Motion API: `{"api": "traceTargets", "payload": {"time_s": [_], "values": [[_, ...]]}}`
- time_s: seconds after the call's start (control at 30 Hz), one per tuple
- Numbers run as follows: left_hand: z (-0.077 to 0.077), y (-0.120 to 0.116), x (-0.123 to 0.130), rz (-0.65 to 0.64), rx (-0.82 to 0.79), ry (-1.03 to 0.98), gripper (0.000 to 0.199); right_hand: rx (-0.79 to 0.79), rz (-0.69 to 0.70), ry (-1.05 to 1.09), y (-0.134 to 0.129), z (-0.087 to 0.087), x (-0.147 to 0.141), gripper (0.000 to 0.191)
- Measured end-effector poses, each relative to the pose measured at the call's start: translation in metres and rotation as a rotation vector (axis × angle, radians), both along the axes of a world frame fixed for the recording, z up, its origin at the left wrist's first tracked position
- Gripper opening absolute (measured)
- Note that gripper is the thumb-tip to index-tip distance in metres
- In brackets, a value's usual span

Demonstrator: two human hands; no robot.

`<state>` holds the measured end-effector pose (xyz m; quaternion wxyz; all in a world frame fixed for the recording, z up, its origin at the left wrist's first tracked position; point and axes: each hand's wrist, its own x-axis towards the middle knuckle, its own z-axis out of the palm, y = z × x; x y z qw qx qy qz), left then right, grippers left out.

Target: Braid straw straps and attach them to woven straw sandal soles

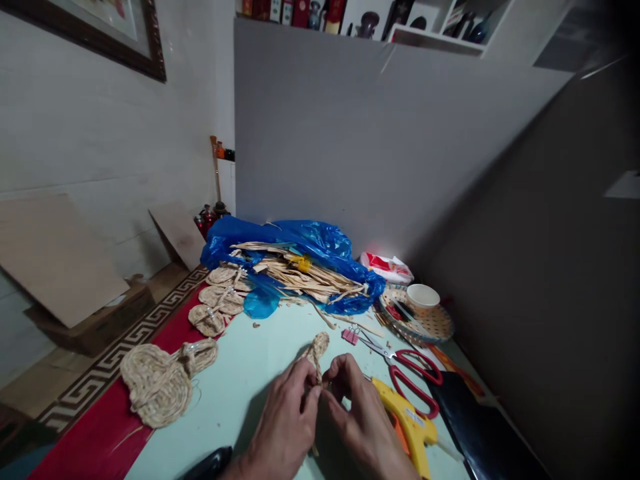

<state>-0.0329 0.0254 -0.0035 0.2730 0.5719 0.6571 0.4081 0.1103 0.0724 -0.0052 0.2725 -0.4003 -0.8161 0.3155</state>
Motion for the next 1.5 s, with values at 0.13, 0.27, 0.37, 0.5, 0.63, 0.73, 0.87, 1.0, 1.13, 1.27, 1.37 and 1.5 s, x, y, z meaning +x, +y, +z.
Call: {"api": "traceTargets", "payload": {"time_s": [0.13,0.27,0.37,0.5,0.63,0.73,0.87,1.0,1.13,1.27,1.37,1.5], "values": [[-0.005,0.004,0.0,0.037,-0.019,-0.073,0.014,-0.036,-0.035,-0.004,-0.006,0.003,-0.006,0.004],[-0.012,0.006,-0.004,0.028,-0.043,-0.16,0.009,-0.068,-0.151,-0.059,-0.01,0.01,-0.013,0.011],[-0.015,0.005,-0.008,0.028,-0.059,-0.197,0.012,-0.085,-0.192,-0.096,-0.008,0.011,-0.015,0.009],[-0.016,0.005,-0.012,0.012,-0.077,-0.241,0.013,-0.07,-0.157,-0.118,-0.006,0.009,-0.011,0.006],[-0.01,0.007,-0.012,-0.006,-0.099,-0.323,0.019,-0.094,-0.104,-0.119,-0.004,0.013,-0.006,0.011],[-0.001,0.01,-0.01,-0.01,-0.136,-0.429,0.027,-0.123,-0.086,-0.09,-0.003,0.019,-0.004,0.016],[0.006,0.01,-0.01,-0.008,-0.198,-0.565,0.032,-0.153,-0.059,-0.044,0.001,0.022,-0.001,0.025],[0.004,0.007,-0.012,0.022,-0.203,-0.653,0.036,-0.176,-0.008,-0.02,0.001,0.022,0.001,0.025],[0.002,0.007,-0.016,0.044,-0.223,-0.674,0.037,-0.198,0.041,-0.02,0.001,0.022,0.004,0.025],[0.001,0.011,-0.02,0.062,-0.297,-0.642,0.039,-0.218,0.047,-0.037,0.001,0.023,0.005,0.028],[0.002,0.015,-0.023,0.08,-0.325,-0.616,0.04,-0.228,0.028,-0.07,0.0,0.025,0.004,0.026],[0.002,0.018,-0.028,0.049,-0.363,-0.595,0.035,-0.229,0.011,-0.109,-0.002,0.025,0.003,0.024]]}}
